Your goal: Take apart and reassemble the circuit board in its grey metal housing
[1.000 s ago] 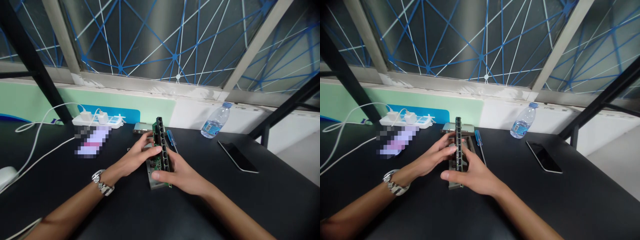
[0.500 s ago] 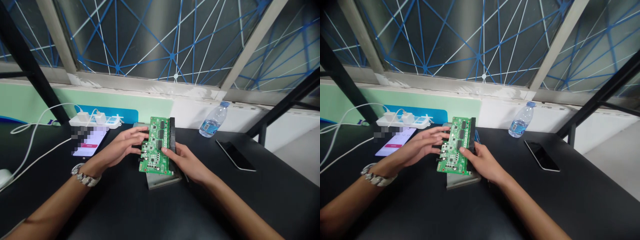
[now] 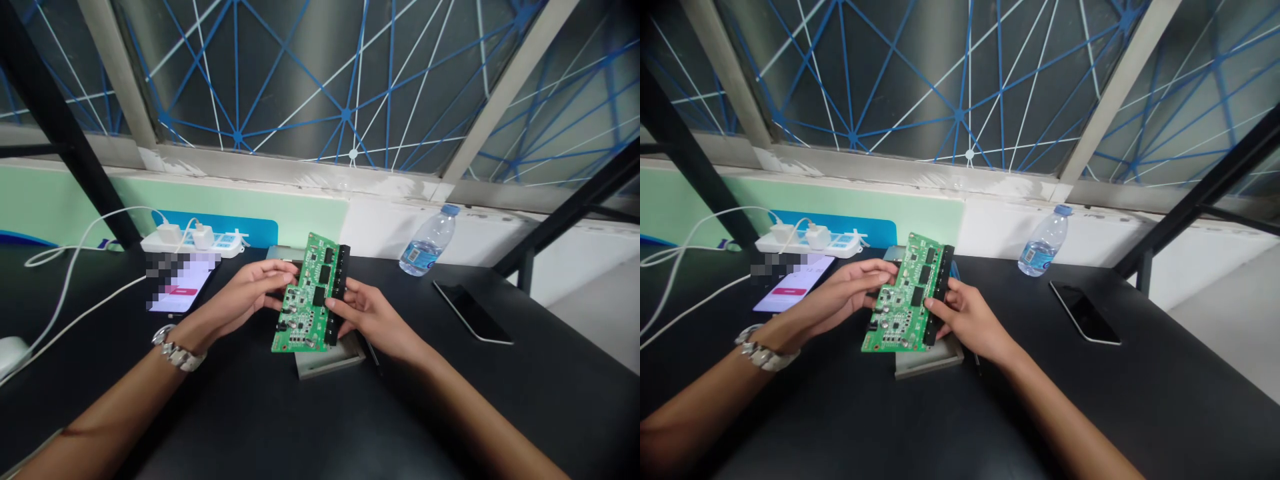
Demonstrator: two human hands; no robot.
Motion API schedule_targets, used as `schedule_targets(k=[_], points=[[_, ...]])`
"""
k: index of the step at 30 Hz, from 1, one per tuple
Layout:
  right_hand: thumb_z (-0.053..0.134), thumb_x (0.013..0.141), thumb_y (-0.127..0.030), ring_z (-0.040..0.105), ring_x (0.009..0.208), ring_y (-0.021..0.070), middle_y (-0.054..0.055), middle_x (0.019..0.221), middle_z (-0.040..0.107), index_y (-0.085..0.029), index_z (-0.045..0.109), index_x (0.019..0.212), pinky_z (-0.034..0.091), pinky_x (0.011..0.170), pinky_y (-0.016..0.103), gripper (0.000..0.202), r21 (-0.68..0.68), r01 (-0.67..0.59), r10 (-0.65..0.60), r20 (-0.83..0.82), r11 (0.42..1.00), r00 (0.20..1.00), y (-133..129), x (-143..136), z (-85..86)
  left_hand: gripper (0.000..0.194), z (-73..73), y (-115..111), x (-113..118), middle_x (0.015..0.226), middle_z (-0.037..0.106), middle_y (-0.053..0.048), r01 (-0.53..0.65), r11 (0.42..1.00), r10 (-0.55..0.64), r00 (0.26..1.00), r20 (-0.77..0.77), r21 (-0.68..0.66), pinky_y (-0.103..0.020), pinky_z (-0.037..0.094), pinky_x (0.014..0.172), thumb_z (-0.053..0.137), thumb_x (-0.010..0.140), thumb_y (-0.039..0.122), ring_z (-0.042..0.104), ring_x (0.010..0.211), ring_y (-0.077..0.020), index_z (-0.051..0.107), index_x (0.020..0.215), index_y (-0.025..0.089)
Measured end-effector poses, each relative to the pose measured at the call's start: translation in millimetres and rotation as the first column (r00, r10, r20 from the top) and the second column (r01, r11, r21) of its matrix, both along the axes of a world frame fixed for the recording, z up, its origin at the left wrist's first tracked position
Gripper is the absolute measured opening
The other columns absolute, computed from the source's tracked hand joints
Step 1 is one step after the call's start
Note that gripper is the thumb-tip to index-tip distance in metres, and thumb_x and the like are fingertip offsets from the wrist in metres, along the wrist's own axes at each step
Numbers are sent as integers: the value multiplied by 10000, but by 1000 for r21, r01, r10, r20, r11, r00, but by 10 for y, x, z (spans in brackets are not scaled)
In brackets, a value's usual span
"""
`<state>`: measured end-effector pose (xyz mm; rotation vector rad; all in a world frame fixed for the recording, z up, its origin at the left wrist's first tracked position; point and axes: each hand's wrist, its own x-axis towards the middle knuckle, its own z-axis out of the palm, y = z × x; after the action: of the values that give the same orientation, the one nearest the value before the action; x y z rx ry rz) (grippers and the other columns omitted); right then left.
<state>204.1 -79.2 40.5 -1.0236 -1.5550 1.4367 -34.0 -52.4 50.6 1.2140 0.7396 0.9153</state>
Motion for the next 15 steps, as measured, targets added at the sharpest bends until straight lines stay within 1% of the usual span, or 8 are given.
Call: schedule_targets(k=[3, 5, 6, 8, 11, 13, 15], points=[[692, 861, -354, 691, 865, 184, 70, 1065, 718, -210, 616, 1231, 595, 611, 256, 404, 48, 6, -6, -9, 999, 1000, -17, -13, -5, 233, -57, -39, 43, 1044, 617, -53, 98, 995, -95, 993, 73, -29, -291, 489, 786, 693, 861, 299, 588, 907, -164, 652, 1063, 191], [678, 874, -340, 685, 918, 192, 65, 1089, 712, -222, 632, 1225, 600, 666, 276, 373, 83, 24, -23, -17, 996, 1000, -32, -35, -4, 267, -113, -68, 64, 1110, 618, -73, 169, 984, -164, 982, 90, -57, -346, 475, 883, 658, 893, 327, 593, 999, -196, 639, 1124, 194], [676, 877, -335, 683, 930, 194, 65, 1091, 711, -224, 639, 1222, 601, 690, 290, 364, 98, 35, -32, -27, 995, 999, -37, -50, -6, 294, -141, -82, 69, 1133, 617, -80, 202, 976, -194, 976, 99, -76, -372, 471, 908, 635, 909, 357, 592, 1026, -210, 628, 1158, 202], [684, 870, -329, 685, 908, 192, 60, 1055, 718, -224, 647, 1219, 600, 720, 315, 366, 133, 71, -63, -64, 989, 996, -43, -85, -24, 370, -185, -105, 71, 1168, 610, -87, 280, 953, -268, 957, 109, -112, -417, 479, 916, 613, 918, 410, 591, 1063, -232, 584, 1243, 236], [723, 835, -314, 696, 855, 189, 47, 973, 734, -226, 645, 1238, 593, 778, 362, 419, 198, 172, -144, -148, 965, 978, -43, -148, -77, 554, -222, -139, 85, 1231, 578, -95, 398, 907, -391, 917, 78, -136, -451, 507, 894, 690, 859, 421, 582, 1116, -263, 484, 1358, 295], [732, 825, -293, 704, 878, 197, 49, 975, 742, -222, 667, 1199, 574, 859, 394, 386, 237, 225, -183, -187, 945, 965, -47, -189, -110, 698, -238, -159, 122, 1310, 529, -106, 405, 908, -403, 914, 38, -112, -456, 516, 904, 773, 785, 387, 549, 1183, -288, 440, 1394, 311], [717, 837, -272, 704, 935, 203, 53, 1015, 744, -222, 693, 1136, 547, 927, 409, 304, 269, 249, -198, -202, 930, 959, -58, -221, -123, 798, -256, -177, 174, 1388, 469, -109, 359, 932, -360, 933, 0, -40, -465, 508, 942, 816, 737, 338, 505, 1248, -305, 403, 1420, 327]])
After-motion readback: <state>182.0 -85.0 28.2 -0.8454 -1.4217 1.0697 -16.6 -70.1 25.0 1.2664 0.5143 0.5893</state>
